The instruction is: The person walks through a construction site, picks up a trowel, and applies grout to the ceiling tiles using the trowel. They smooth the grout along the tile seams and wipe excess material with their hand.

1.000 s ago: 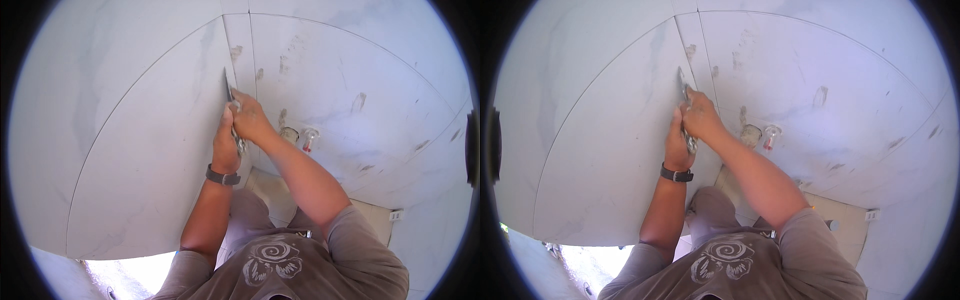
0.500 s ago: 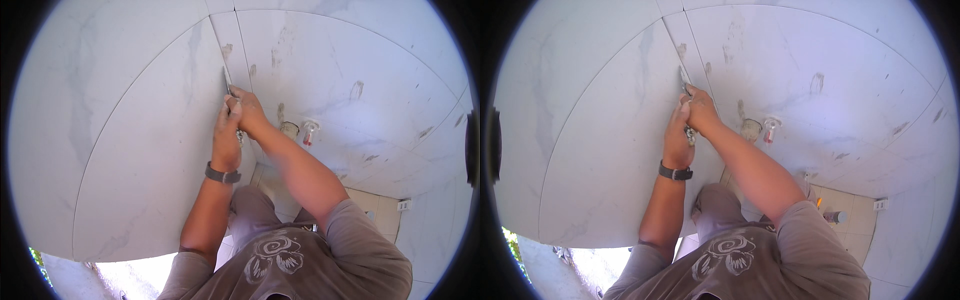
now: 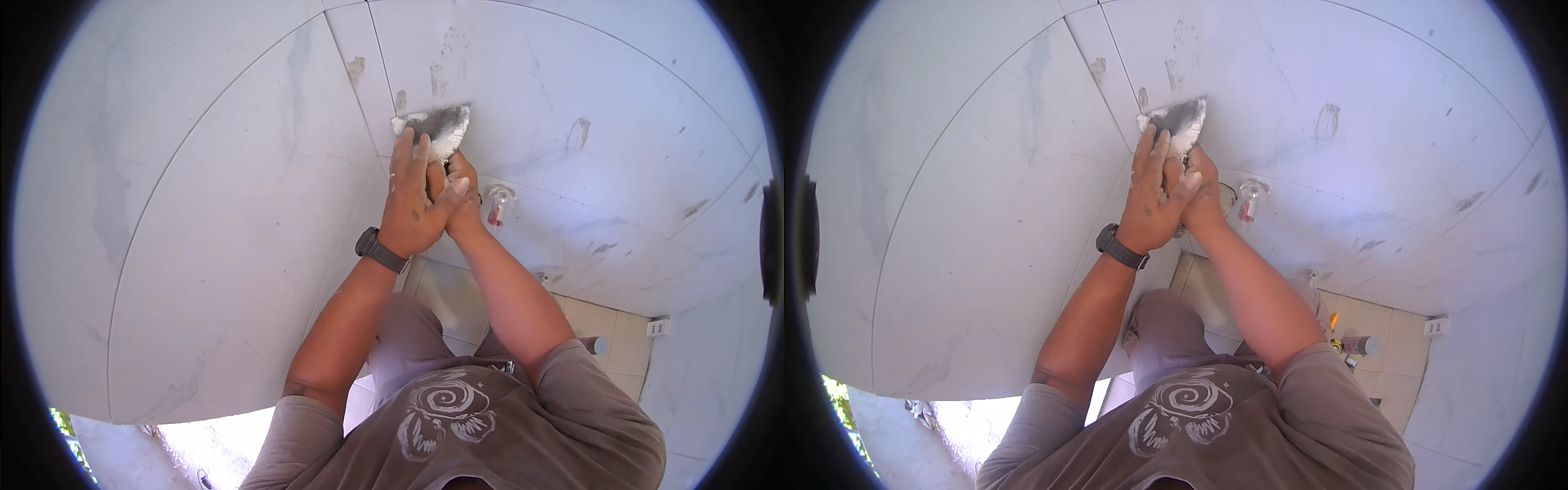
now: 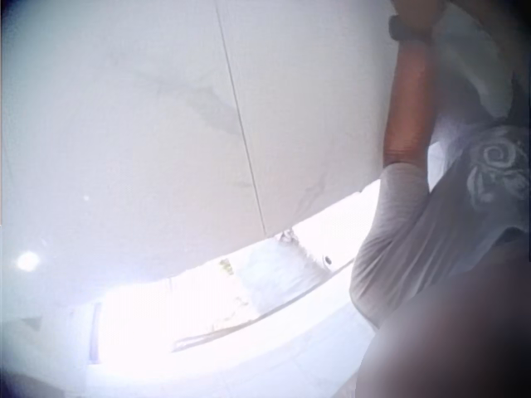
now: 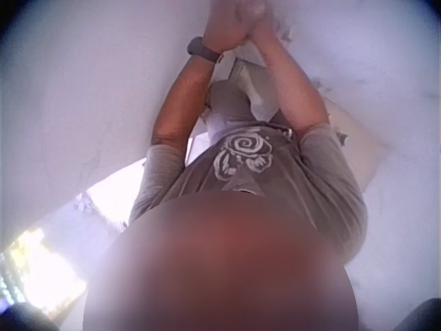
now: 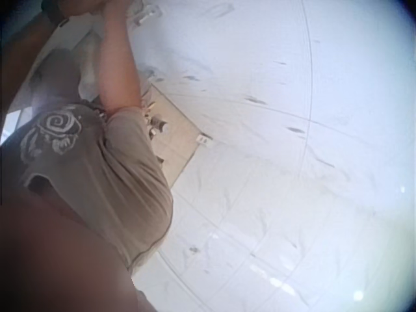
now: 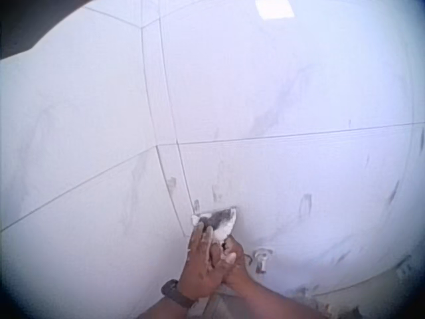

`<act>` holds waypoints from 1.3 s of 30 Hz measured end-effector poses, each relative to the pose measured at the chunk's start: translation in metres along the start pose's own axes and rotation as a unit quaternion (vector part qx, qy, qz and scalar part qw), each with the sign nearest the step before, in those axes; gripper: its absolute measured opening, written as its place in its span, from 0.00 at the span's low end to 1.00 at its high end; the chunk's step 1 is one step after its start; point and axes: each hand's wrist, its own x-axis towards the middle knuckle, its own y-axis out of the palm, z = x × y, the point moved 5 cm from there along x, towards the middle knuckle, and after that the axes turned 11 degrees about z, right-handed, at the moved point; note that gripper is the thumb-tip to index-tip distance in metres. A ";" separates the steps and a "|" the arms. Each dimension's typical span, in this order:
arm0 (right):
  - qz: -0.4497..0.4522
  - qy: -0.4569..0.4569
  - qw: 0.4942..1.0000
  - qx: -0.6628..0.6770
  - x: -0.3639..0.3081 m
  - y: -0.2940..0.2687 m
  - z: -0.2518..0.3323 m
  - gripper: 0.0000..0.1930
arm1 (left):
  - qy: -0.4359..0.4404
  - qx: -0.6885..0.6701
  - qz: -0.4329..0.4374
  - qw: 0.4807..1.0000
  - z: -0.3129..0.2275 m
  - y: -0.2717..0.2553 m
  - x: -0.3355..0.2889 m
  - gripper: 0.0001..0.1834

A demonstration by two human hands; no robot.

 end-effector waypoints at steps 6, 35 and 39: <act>-0.014 0.137 0.984 0.116 -0.007 0.001 -0.017 0.15 | 0.010 0.066 0.041 0.997 -0.001 -0.001 0.004 0.46; -0.060 -0.101 0.988 -0.095 0.003 0.005 0.007 0.13 | 0.079 0.193 0.003 0.978 -0.023 -0.027 0.023 0.44; -0.066 -0.008 0.991 0.115 0.006 0.004 -0.006 0.13 | 0.071 0.206 0.014 0.976 -0.023 -0.023 0.024 0.45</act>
